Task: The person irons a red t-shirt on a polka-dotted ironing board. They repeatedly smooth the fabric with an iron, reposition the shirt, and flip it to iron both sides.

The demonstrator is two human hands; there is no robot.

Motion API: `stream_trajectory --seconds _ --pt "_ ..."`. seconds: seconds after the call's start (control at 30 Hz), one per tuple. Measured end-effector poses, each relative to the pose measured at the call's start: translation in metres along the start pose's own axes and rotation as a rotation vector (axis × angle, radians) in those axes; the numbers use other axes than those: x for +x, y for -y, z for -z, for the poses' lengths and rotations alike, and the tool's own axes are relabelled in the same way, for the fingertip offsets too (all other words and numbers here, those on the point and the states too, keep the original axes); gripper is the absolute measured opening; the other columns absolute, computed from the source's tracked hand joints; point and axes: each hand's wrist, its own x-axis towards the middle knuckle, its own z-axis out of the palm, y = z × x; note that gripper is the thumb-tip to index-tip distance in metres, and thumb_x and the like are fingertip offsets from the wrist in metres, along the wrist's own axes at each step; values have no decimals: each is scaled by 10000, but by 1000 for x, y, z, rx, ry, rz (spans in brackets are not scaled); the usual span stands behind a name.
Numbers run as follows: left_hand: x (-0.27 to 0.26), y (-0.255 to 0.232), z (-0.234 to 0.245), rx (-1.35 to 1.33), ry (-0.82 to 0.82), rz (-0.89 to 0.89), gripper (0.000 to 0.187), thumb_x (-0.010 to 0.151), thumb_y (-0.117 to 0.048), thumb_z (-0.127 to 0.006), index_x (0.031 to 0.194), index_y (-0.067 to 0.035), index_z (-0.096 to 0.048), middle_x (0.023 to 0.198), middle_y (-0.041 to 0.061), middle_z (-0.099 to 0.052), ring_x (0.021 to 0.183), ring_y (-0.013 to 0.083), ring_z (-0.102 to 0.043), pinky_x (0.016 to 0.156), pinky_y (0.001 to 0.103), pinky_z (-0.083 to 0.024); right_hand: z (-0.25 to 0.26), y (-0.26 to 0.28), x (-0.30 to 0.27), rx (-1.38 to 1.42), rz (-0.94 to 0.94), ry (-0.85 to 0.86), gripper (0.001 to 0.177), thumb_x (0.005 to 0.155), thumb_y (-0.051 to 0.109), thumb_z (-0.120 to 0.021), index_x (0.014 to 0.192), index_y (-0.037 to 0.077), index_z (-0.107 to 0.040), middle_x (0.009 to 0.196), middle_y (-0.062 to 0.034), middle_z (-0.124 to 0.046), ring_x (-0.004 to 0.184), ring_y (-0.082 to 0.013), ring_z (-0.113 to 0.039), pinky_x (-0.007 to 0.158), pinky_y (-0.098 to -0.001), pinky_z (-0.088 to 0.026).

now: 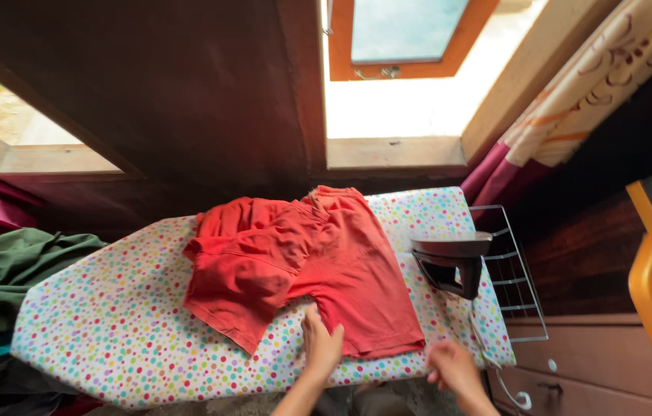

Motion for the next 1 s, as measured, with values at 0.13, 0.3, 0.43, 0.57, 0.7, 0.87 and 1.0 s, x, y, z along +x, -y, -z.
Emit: stream_trajectory --seconds 0.13,0.3,0.43,0.57,0.7,0.87,1.0 --pt "-41 0 -10 -77 2 188 707 828 -157 -739 1423 -18 -384 1318 226 -527 1175 327 -559 996 419 -458 5 72 -10 149 408 -374 617 800 189 -856 1252 21 -470 983 -11 -609 820 -149 -605 659 -350 -507" --pt "-33 3 3 -165 -34 481 493 842 -206 -734 1294 -61 -601 890 124 -713 788 215 -668 751 346 -550 -15 170 -50 -147 877 -487 256 904 219 -812 1018 14 -708 923 -64 -704 831 -135 -654 751 -295 -502" --pt "-30 0 22 -63 69 395 429 797 -191 -772 1192 -65 -664 725 57 -713 672 180 -674 680 335 -554 -36 201 -85 -145 547 -283 286 905 296 -709 932 18 -650 686 -88 -677 561 -167 -613 530 -350 -473" --pt "-6 -13 26 -30 -66 287 375 808 -265 -841 1079 -57 -685 779 16 -719 717 192 -694 713 361 -551 -50 177 -92 -169 302 -23 388 928 401 -653 875 17 -636 604 -105 -618 471 -214 -597 476 -390 -475" --pt "8 -33 25 -132 -62 289 554 750 -111 -793 1225 -67 -511 954 82 -705 829 253 -699 769 382 -549 -64 143 -97 -329 207 -36 477 929 449 -638 825 -16 -630 579 -162 -645 488 -270 -642 492 -420 -503" --pt "-16 -35 35 -22 71 25 554 781 58 -701 1300 -117 -619 1320 103 -586 1069 275 -629 910 344 -528 -87 194 -63 -411 333 -102 547 955 506 -571 798 -17 -607 590 -160 -637 504 -300 -664 504 -435 -512" --pt "-17 -44 44 -82 94 39 689 780 89 -676 1422 -108 -523 1477 109 -448 1193 279 -580 946 341 -505 -93 217 -47 -433 363 -24 618 985 505 -555 816 -87 -613 605 -175 -640 515 -291 -661 511 -423 -520"
